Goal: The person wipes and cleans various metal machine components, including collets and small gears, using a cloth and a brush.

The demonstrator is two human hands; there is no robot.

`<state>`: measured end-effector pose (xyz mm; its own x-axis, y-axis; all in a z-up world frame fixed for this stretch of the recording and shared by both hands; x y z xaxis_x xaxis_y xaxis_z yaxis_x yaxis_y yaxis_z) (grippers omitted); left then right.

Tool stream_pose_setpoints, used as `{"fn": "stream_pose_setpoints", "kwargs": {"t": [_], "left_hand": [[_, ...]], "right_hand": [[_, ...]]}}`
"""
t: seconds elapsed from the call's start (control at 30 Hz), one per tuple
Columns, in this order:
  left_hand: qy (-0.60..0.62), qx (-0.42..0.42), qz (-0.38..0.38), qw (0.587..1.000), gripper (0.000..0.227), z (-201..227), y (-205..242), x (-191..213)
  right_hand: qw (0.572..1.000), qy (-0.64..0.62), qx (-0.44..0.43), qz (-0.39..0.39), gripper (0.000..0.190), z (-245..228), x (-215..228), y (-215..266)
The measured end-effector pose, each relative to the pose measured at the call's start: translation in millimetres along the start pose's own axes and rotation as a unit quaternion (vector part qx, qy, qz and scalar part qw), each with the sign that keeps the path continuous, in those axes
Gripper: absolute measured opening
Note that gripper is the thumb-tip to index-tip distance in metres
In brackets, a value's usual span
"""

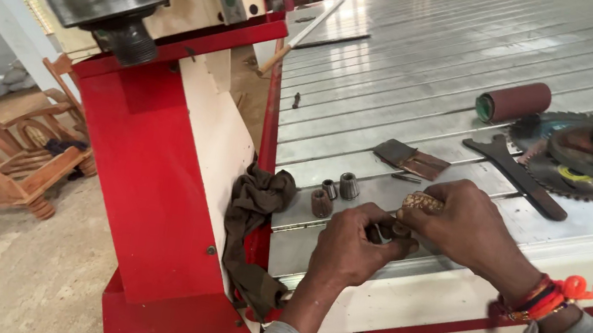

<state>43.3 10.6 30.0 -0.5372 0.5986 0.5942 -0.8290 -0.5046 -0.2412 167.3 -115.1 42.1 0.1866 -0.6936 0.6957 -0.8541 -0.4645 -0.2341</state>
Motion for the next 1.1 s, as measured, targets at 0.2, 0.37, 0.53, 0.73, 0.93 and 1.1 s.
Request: {"fn": "stream_pose_setpoints", "kwargs": {"t": [0.2, 0.37, 0.53, 0.73, 0.93, 1.1], "left_hand": [[0.018, -0.053, 0.016, 0.998, 0.038, 4.4, -0.7, 3.4], [0.036, 0.006, 0.004, 0.999, 0.041, -1.1, -3.9, -0.4], [0.029, -0.036, 0.012, 0.999, 0.040, -2.4, -1.8, -2.5], [0.026, -0.014, 0.010, 1.000, 0.038, 5.7, -1.0, 7.8], [0.010, -0.004, 0.008, 1.000, 0.037, 8.9, -1.6, 6.7], [0.020, -0.034, 0.016, 0.999, 0.034, 4.4, -1.6, -0.1]], "right_hand": [[0.998, -0.048, 0.029, 0.025, 0.044, -3.4, 0.3, -0.6], [0.999, -0.001, 0.030, 0.013, 0.045, -0.8, 8.7, 6.8], [0.999, -0.038, 0.011, 0.006, 0.044, -1.4, 4.6, 1.7], [1.000, -0.006, -0.002, -0.003, 0.045, -2.3, 2.4, 1.6], [1.000, 0.012, 0.026, 0.012, 0.045, -8.1, 10.9, 3.8], [0.999, -0.018, 0.036, 0.020, 0.043, -8.7, 6.1, -0.1]]}}
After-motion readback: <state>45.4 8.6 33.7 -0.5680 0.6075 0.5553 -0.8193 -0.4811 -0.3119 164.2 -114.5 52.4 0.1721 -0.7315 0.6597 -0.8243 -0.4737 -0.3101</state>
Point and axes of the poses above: each hand's wrist, its own y-axis away from the middle knuckle, its own x-axis out of the back of the hand, z = x × y, the point moved 5 cm from there along -y, towards the middle knuckle, and after that the axes turned 7 degrees about z, right-handed, at the moved point
